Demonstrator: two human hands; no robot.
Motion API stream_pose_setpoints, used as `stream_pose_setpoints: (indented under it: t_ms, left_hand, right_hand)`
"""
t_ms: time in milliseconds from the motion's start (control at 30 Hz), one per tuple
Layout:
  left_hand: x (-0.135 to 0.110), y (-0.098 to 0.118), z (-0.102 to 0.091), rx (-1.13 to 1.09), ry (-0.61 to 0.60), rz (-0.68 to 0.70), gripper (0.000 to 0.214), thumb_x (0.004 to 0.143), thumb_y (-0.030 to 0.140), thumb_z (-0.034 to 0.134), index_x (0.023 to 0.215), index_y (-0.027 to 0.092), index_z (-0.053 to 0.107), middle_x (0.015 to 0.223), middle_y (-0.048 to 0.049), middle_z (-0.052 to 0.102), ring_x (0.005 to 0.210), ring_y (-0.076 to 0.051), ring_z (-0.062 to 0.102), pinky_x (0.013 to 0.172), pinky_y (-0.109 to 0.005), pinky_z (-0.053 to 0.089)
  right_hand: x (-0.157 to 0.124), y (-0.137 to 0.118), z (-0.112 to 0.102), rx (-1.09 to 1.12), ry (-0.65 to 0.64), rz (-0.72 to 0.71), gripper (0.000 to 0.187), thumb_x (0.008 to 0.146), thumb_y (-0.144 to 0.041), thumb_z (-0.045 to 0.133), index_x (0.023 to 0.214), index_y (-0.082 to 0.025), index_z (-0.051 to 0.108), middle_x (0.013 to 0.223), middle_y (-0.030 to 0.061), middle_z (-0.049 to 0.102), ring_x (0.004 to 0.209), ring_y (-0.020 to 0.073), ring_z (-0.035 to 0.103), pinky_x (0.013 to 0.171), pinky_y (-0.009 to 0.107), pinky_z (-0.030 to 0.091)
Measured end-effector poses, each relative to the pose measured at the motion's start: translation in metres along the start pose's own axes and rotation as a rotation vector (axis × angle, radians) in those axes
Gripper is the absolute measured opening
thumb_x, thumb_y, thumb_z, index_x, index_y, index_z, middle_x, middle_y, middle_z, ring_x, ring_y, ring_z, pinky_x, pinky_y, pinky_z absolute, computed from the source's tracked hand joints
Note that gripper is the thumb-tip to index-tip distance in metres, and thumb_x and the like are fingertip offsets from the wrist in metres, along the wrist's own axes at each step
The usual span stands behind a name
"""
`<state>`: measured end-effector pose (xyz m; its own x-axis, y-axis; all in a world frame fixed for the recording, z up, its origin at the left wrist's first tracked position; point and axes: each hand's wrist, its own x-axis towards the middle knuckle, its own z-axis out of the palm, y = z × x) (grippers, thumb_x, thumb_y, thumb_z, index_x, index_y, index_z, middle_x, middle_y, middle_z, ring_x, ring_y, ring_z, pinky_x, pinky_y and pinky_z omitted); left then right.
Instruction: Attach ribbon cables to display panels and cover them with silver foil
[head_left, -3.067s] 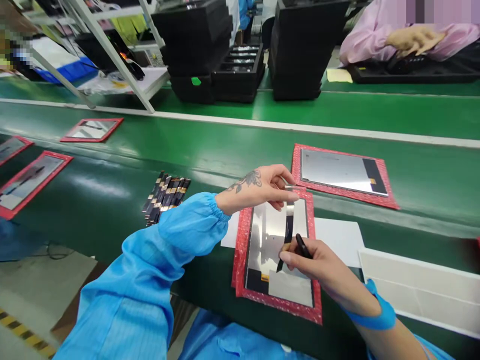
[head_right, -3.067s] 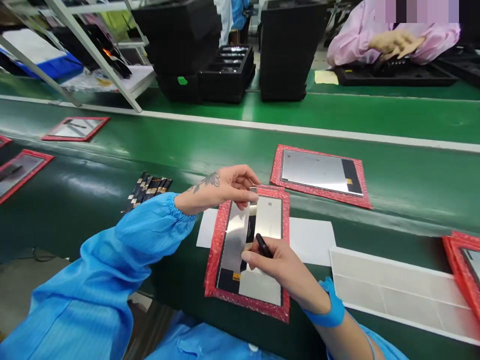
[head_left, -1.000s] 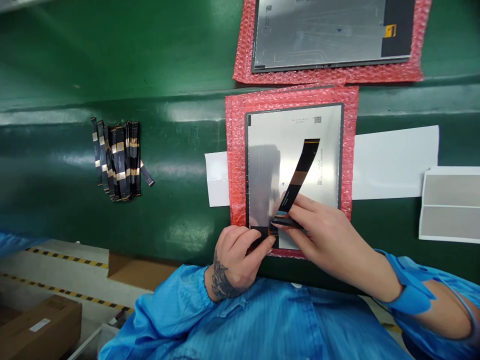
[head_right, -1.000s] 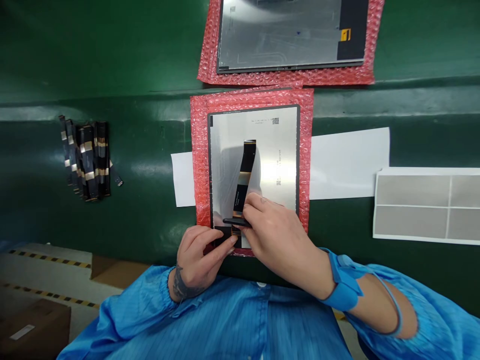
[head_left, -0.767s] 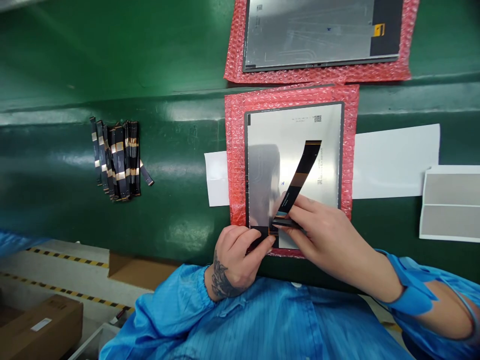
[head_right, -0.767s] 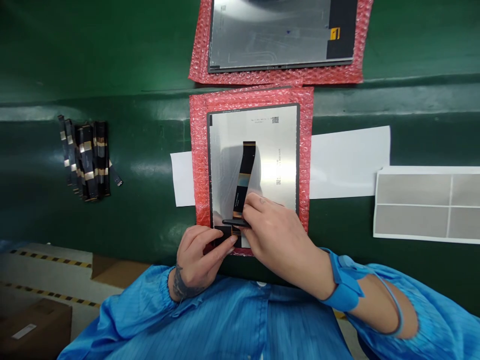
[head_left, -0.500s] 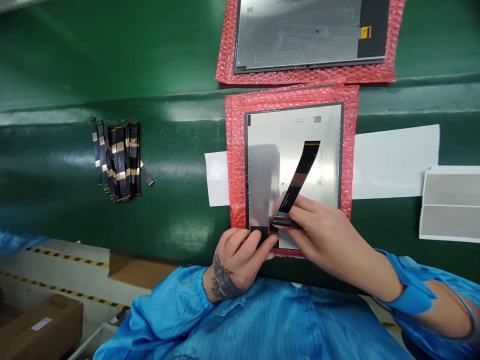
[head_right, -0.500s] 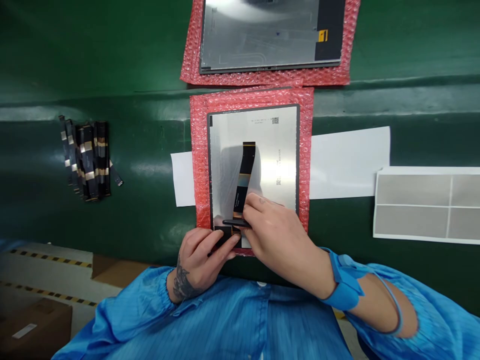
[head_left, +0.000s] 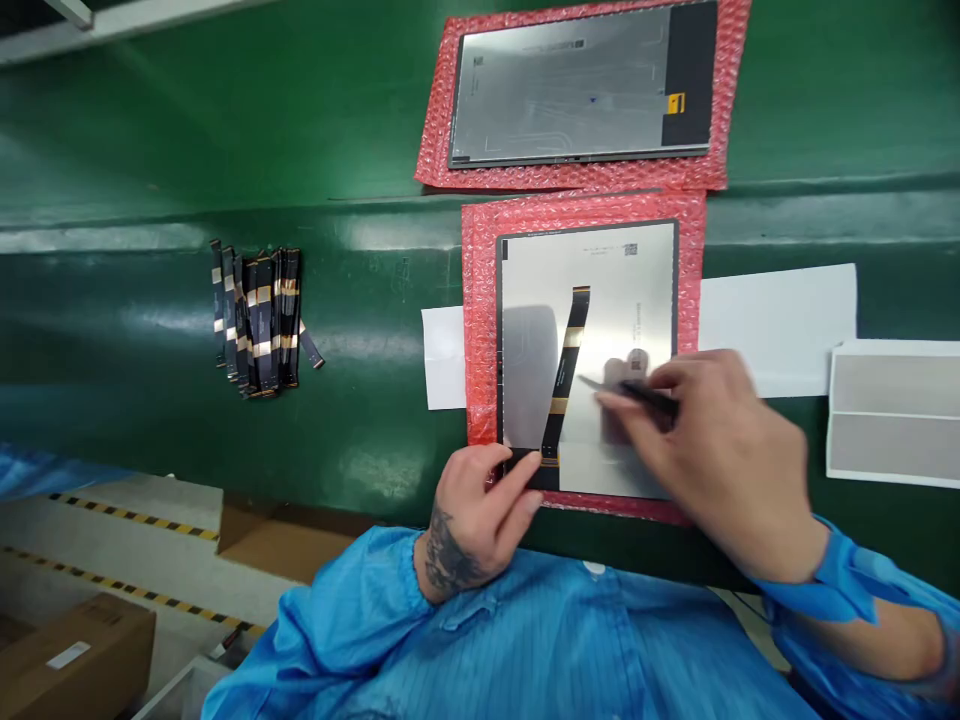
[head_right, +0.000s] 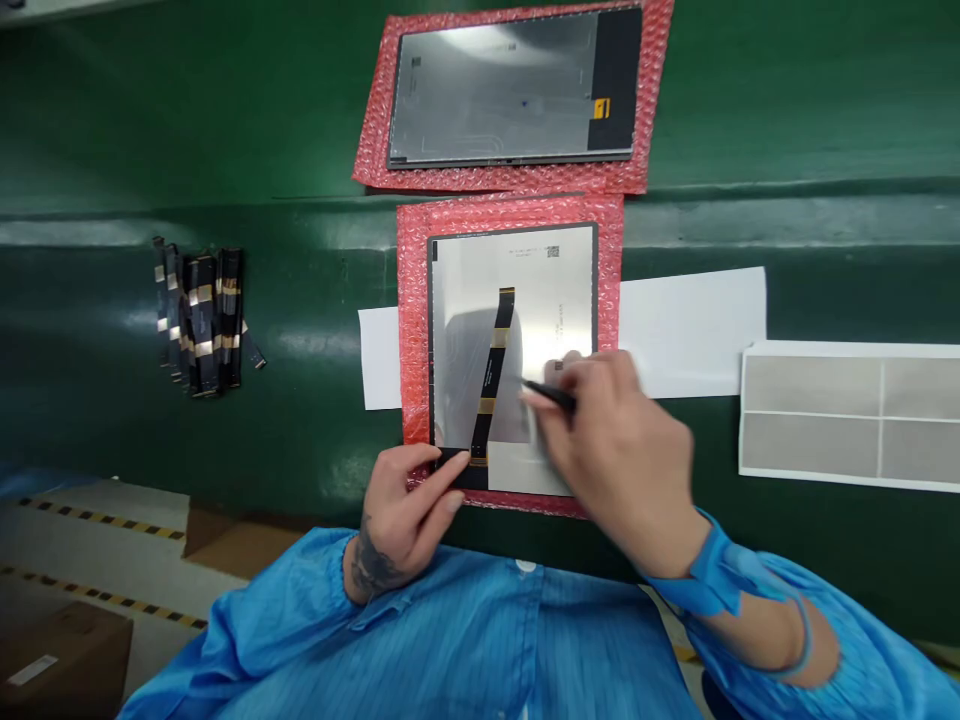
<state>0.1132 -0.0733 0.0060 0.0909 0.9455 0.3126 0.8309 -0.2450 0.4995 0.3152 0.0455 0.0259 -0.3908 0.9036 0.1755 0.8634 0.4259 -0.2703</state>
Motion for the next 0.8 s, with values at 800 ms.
stream_pose_setpoints:
  t_ms: [800]
  left_hand:
    - [0.029,-0.003,-0.035,-1.079,-0.082,-1.032,0.042,0.073,0.049,0.082,0.07,0.02,0.051,0.064,0.0038,0.055,0.057,-0.01,0.047,0.054,-0.022,0.04]
  right_hand:
    - [-0.015,0.025,-0.042,1.07,-0.492,0.91,0.052,0.061,-0.073,0.08,0.073,-0.026,0.062,0.053,-0.0054,0.041,0.043,0.0115,0.03,0.038,0.026,0.031]
